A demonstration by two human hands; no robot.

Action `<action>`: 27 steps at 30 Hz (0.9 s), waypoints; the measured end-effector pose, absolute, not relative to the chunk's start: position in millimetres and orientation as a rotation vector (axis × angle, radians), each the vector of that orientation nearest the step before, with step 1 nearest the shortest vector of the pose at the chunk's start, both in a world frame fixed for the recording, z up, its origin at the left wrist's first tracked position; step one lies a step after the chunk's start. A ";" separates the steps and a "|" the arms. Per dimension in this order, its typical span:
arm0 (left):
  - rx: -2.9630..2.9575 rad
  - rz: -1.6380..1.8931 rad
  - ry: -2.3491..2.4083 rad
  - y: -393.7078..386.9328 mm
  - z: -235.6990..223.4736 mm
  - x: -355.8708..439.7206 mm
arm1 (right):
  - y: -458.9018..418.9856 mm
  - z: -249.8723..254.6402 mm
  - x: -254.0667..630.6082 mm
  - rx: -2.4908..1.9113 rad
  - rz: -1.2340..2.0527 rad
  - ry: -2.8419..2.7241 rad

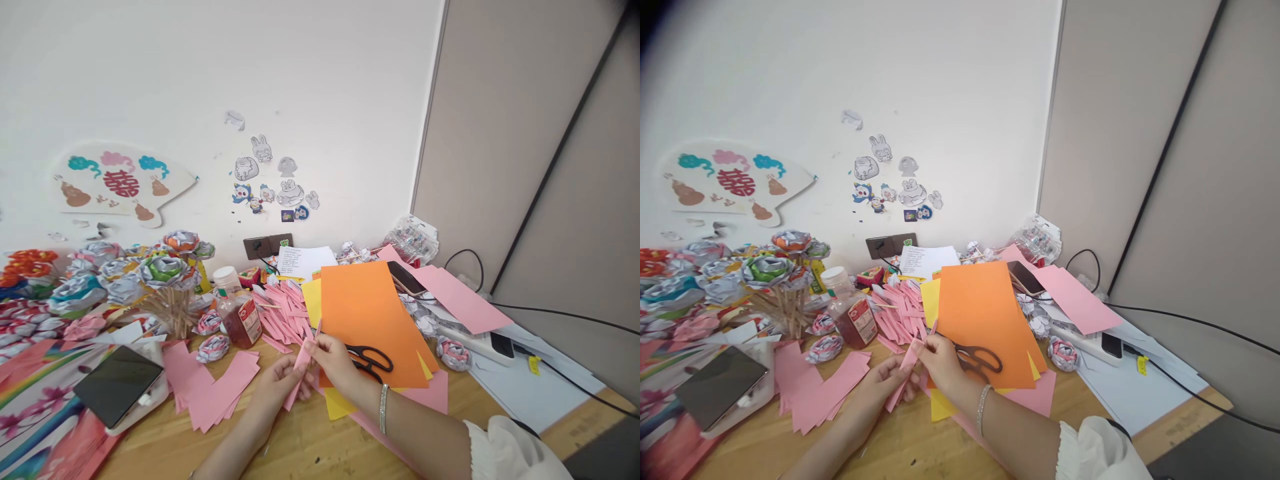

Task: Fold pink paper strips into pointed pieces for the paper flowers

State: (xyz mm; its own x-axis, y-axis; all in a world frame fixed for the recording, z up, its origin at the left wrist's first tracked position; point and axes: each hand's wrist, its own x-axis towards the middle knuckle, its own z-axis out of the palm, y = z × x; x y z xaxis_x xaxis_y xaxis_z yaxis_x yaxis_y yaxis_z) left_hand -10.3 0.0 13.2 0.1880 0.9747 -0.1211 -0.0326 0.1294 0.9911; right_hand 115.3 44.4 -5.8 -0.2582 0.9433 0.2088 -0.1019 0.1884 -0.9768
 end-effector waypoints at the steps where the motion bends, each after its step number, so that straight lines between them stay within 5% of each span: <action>1: 1.170 1.001 1.092 0.0 13.0 -10.4 | 44.0 -5.1 115.4 -0.866 1.275 -1.438; 27: 1.215 0.961 1.086 1.6 8.7 -13.3 | 43.3 -4.1 116.1 -0.892 1.200 -1.506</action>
